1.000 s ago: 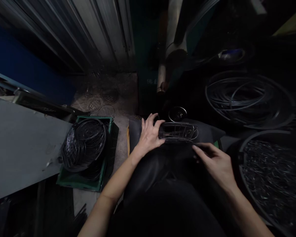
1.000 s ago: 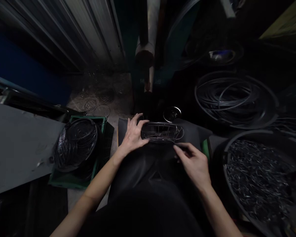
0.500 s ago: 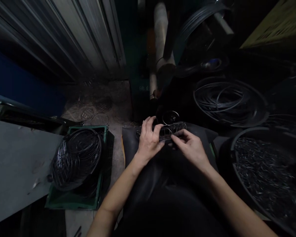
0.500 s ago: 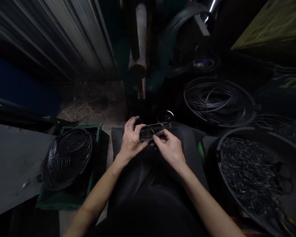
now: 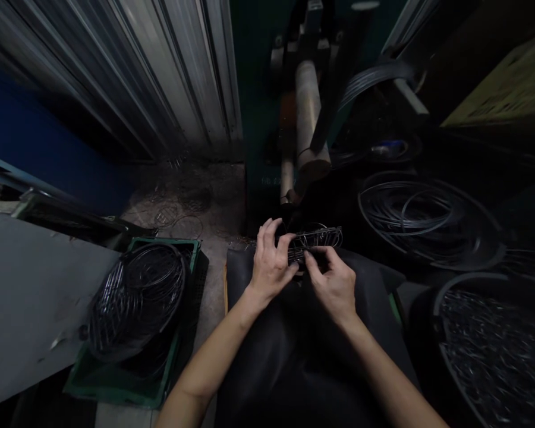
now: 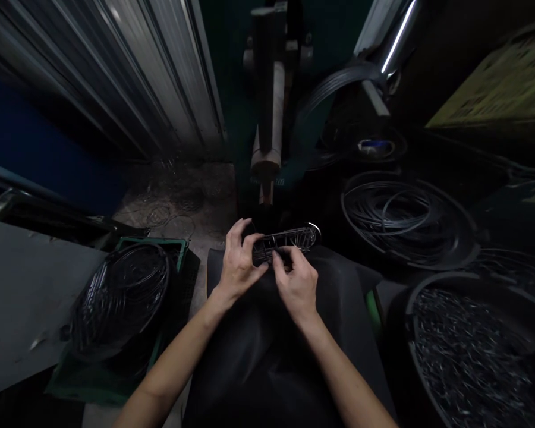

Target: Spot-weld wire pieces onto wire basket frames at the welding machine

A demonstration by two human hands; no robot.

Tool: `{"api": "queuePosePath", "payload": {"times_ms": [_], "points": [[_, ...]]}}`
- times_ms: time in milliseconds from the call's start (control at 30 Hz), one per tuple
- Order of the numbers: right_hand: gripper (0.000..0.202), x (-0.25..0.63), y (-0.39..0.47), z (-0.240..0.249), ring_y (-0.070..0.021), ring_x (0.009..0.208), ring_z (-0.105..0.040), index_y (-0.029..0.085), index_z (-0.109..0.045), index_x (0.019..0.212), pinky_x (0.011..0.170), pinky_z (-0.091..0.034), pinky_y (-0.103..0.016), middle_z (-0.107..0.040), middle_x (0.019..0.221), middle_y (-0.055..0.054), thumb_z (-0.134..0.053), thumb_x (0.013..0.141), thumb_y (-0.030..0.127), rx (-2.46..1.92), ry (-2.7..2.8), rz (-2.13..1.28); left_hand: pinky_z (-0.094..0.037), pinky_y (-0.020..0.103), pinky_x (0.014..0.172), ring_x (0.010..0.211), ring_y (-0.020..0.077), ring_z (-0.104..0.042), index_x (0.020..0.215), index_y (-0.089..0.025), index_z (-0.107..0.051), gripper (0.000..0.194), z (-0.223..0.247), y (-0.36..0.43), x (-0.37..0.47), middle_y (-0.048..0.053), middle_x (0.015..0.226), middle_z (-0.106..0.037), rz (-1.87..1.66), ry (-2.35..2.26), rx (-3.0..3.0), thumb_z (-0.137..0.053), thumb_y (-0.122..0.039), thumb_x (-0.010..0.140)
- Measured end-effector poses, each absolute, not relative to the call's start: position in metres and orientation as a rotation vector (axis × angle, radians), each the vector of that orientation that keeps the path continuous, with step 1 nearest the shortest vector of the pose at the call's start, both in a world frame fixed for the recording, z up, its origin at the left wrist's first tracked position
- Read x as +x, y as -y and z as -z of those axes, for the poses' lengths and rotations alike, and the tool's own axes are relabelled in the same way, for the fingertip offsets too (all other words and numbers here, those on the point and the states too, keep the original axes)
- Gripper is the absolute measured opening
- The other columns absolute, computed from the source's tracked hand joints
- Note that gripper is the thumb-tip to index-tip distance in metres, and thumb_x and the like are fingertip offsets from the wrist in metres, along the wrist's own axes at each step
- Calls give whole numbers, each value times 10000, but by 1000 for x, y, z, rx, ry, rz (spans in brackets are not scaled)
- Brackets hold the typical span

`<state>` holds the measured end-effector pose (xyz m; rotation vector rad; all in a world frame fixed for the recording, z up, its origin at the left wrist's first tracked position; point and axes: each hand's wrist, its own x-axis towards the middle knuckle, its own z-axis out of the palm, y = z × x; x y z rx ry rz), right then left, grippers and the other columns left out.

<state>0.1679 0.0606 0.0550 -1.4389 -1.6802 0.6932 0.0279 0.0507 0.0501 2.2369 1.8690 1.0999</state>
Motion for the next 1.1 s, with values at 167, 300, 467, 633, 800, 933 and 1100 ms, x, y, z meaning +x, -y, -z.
{"api": "queuePosePath", "payload": {"times_ms": [167,300,467,633,800,933,1100], "points": [[253,164,-76,-46,-134,652,-622,169,-629,899,621,-503,-242,-686,824,-42,-542,875,405,-1363,1693,-591,-412,510,1069,1363,333,-309,1167,-173,-459,526,-49,-65,21,172,1396,-333,-1170,-1882,2273,-671,-149,686],[242,159,-89,-44,-146,693,-634,175,-626,883,670,-510,-259,-683,812,-38,-538,881,401,-1301,1709,-534,-419,507,1064,1357,332,-325,1164,-177,-463,532,-47,-77,16,169,1389,-352,-1226,-1899,2304,-671,-136,675],[233,153,-103,-42,-152,724,-639,178,-626,892,706,-512,-272,-683,828,-42,-541,887,394,-1245,1717,-504,-422,508,1058,1350,335,-334,1160,-177,-464,546,-45,-89,11,171,1383,-360,-1264,-1906,2324,-677,-131,659],[222,150,-113,-38,-150,732,-637,172,-625,906,714,-508,-273,-677,827,-41,-542,893,378,-1215,1715,-498,-423,510,1057,1352,326,-336,1162,-194,-456,526,-44,-99,7,159,1383,-362,-1314,-1901,2343,-661,-140,680],[207,148,-119,-37,-150,736,-636,170,-621,901,697,-505,-268,-673,826,-44,-550,892,364,-1189,1726,-459,-429,497,1056,1336,325,-354,1157,-184,-457,505,-42,-107,6,164,1360,-375,-1365,-1913,2370,-661,-158,696],[182,147,-122,-36,-144,721,-635,169,-615,903,676,-504,-260,-673,824,-42,-551,893,339,-1172,1724,-438,-424,508,1057,1344,327,-344,1172,-192,-448,520,-41,-110,4,163,1376,-362,-1349,-1899,2370,-663,-169,700],[186,145,-125,-35,-149,730,-636,173,-616,902,683,-502,-266,-673,827,-43,-548,894,345,-1174,1728,-427,-423,508,1056,1353,326,-331,1174,-188,-454,498,-39,-114,2,167,1382,-363,-1340,-1890,2360,-661,-188,722]]}}
